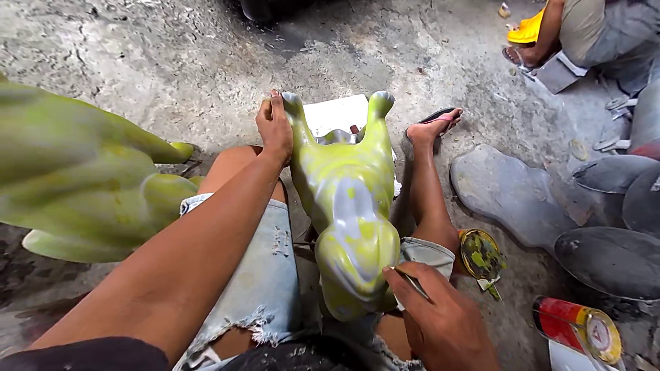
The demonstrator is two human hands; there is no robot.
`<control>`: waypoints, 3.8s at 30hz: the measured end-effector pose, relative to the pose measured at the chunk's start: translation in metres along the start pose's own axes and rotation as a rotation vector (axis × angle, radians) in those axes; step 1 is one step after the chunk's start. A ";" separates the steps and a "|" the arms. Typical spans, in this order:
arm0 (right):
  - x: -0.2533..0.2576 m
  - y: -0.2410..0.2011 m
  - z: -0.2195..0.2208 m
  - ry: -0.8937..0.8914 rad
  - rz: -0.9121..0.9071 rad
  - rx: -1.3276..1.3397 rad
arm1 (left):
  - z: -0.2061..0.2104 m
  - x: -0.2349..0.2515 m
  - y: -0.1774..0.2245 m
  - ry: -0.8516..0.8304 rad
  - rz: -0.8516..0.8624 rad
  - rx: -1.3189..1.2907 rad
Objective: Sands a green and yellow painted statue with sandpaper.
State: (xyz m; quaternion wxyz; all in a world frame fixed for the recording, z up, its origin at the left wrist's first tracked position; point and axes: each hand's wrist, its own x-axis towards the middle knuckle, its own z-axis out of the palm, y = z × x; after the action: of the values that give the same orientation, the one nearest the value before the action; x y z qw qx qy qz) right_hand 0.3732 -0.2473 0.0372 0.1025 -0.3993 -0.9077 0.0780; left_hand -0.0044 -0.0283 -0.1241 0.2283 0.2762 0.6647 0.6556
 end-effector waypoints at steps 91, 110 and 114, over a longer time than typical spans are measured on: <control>0.001 0.001 0.016 0.322 0.496 -0.289 | 0.040 -0.054 0.031 0.161 -0.026 -0.163; -0.100 0.240 0.089 0.175 1.362 0.066 | 0.032 -0.039 -0.006 0.075 -0.088 -0.021; -0.091 0.237 0.099 0.160 1.411 0.090 | 0.030 -0.039 -0.003 0.096 -0.109 -0.019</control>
State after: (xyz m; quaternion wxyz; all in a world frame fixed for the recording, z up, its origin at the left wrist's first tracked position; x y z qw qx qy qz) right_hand 0.5767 -0.1620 -0.1233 0.1105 -0.8916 -0.4183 0.1335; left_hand 0.0448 -0.0319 -0.1309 0.2341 0.2057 0.6825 0.6611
